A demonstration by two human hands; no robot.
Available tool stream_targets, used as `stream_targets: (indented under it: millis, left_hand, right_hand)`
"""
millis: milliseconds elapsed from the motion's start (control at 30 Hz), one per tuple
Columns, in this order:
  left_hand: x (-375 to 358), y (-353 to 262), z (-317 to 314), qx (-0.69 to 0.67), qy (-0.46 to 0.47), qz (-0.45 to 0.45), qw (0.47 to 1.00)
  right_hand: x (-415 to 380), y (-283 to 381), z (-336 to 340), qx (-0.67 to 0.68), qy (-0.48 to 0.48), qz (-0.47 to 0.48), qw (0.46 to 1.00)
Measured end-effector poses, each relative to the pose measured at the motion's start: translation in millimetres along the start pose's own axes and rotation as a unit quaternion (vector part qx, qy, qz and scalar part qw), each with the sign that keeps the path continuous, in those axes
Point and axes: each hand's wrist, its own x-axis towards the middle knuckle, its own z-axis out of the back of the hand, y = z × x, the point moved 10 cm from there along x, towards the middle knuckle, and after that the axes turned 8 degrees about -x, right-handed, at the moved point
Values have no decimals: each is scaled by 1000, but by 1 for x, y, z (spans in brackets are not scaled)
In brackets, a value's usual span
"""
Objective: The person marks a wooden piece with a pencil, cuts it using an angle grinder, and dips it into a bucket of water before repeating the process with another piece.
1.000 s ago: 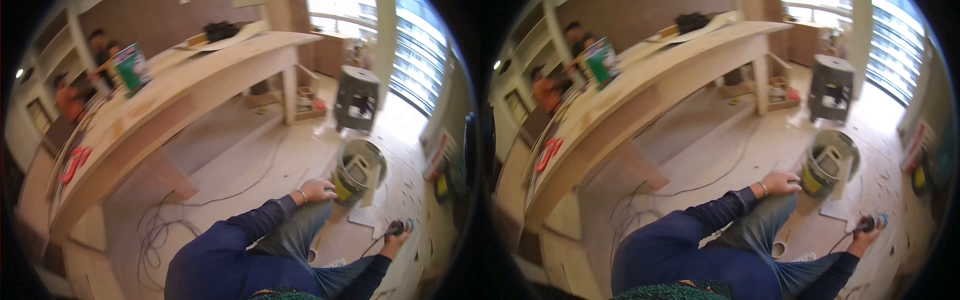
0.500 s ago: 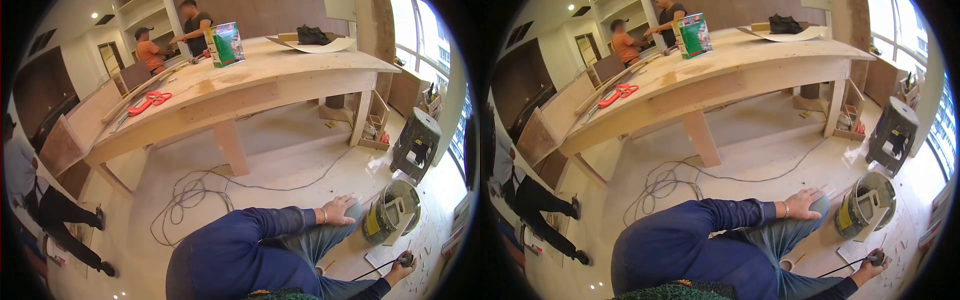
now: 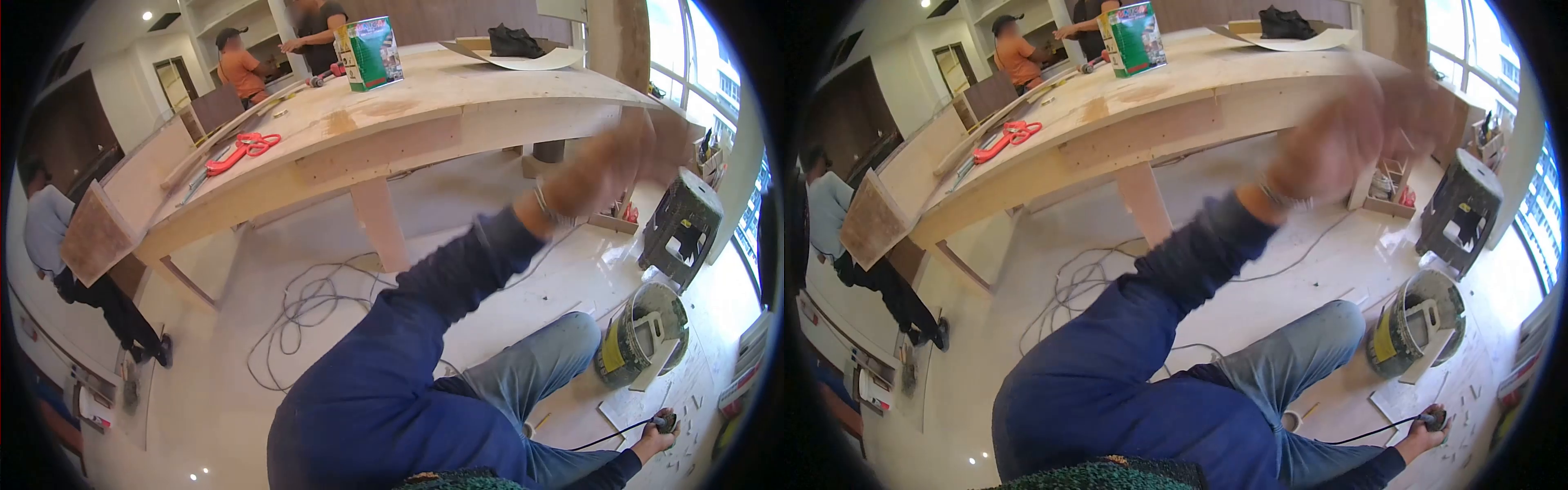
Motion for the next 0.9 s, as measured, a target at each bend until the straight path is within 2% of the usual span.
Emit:
stream_targets:
  millis: [33,67,100,167,200,400,467,567,800,900]
  left_hand:
    - [23,-50,-20,-79,76,-115,987]
    - [37,-82,-45,-130,157,-132,970]
    - [60,-87,-57,-131,163,-130,969]
    - [68,-121,-88,-170,277,-244,913]
    - [73,-119,-91,-167,284,-248,911]
    - [76,-108,-86,-138,227,-252,931]
    - [77,-98,-83,-130,209,-246,938]
    - [77,-90,-74,-116,185,-239,946]
    - [54,-103,-51,-57,127,-239,961]
    - [42,-108,-41,-40,107,-239,964]
  right_hand:
    - [4,0,5,5,-2,0,1000]
    - [11,0,5,-9,29,-4,1000]
    - [16,0,2,-23,60,-8,998]
    - [23,-2,5,-19,50,-5,999]
    - [26,-3,6,-24,59,-7,998]
    - [3,-7,3,-19,32,-26,999]
    - [5,-4,8,-13,52,-38,998]
    - [-4,3,10,-6,13,-22,1000]
    - [14,16,19,-37,47,-10,998]
    - [20,12,27,-31,16,-22,999]
